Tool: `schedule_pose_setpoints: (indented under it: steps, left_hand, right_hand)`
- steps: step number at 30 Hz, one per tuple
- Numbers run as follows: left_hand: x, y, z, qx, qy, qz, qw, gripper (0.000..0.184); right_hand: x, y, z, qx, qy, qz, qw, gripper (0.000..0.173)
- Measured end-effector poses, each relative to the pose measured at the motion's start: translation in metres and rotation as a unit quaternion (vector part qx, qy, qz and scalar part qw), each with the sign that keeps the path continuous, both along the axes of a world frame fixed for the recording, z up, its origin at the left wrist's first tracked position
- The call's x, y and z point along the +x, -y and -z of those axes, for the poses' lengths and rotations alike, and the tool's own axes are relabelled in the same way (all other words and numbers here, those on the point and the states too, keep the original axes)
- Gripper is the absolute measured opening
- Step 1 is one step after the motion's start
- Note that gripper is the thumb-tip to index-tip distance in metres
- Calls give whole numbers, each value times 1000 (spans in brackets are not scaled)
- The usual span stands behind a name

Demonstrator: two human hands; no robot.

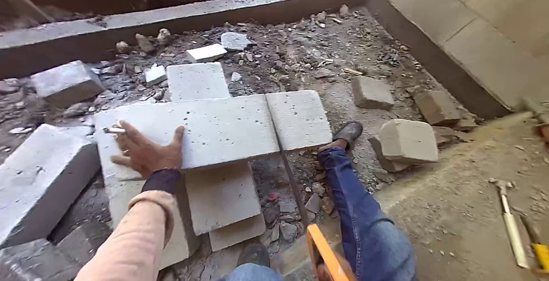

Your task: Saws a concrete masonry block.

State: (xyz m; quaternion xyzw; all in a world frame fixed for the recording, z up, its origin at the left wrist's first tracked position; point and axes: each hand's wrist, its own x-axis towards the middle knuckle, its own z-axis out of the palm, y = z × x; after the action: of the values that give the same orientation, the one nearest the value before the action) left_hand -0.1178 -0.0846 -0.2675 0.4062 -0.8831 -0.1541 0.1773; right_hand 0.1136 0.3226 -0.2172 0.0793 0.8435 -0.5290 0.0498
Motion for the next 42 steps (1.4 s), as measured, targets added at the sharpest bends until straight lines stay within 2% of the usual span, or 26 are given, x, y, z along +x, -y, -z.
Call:
schedule_pose_setpoints:
  steps: [3,4,6,8,9,12,13,15,18,20,22,24,26,28,29,31,33,35,37,41,42]
  left_hand:
    - [2,0,-4,9,7,-13,1000,130]
    - [0,2,-4,7,12,-20,1000,131]
    - [-2,4,-1,3,18,-31,999,132]
    - [2,1,0,7,18,-32,999,133]
    - [1,-1,-2,11,18,-27,999,133]
    - [0,-4,-4,11,18,-19,1000,132]
    - [-1,-3,-4,10,19,-16,1000,132]
    - [-4,1,-2,6,22,-13,1000,133]
    - [-2,3,1,6,23,-20,1000,132]
    - [-2,1,-3,13,26,-34,999,130]
    - [6,-1,0,17,33,-52,998,132]
    - [4,-2,-2,17,27,-49,998,134]
    - [3,-6,-4,20,26,-38,999,134]
    - [0,-6,-4,17,26,-29,999,133]
    - [-2,-3,-4,14,23,-25,999,133]
    - [-1,-2,-2,10,25,-23,999,133]
    - [-1,-4,-1,16,25,-32,999,132]
    - [-4,-1,-1,15,16,-44,999,133]
    - [2,-1,1,12,26,-47,998,136]
    - [-3,-6,-5,15,18,-22,999,136]
    - [-4,-4,-4,11,24,-20,999,136]
  right_hand:
    - [-113,36,10,16,-27,-27,999,40]
    - [-149,52,7,17,-13,-35,999,44]
    - [-177,67,-3,23,25,-50,998,57]
    - [-146,51,3,18,17,-56,998,55]
    - [-114,35,7,16,-1,-53,998,50]
    - [10,-8,4,16,-2,-25,1000,50]
    - [32,-15,1,9,5,-23,1000,50]
    - [16,-6,3,7,-2,-20,1000,48]
    - [-107,38,22,9,-30,-12,999,41]
    - [-148,56,20,10,-1,-14,1000,52]
    - [-130,47,26,-1,20,-27,999,57]
    - [-77,26,25,-9,12,-25,1000,51]
    - [-8,3,9,-4,15,-3,1000,51]
    - [18,-8,-2,-16,16,3,1000,50]
    - [3,-3,0,-20,9,3,1000,46]
    - [-72,23,14,-17,3,-6,1000,41]
    - [-157,51,11,7,21,-20,1000,45]
    - [-194,63,-3,8,54,-39,998,50]
    - [-152,50,-3,8,59,-48,997,56]
    - [0,-2,-2,12,29,-18,999,50]
    - [17,-8,-3,7,32,-17,999,49]
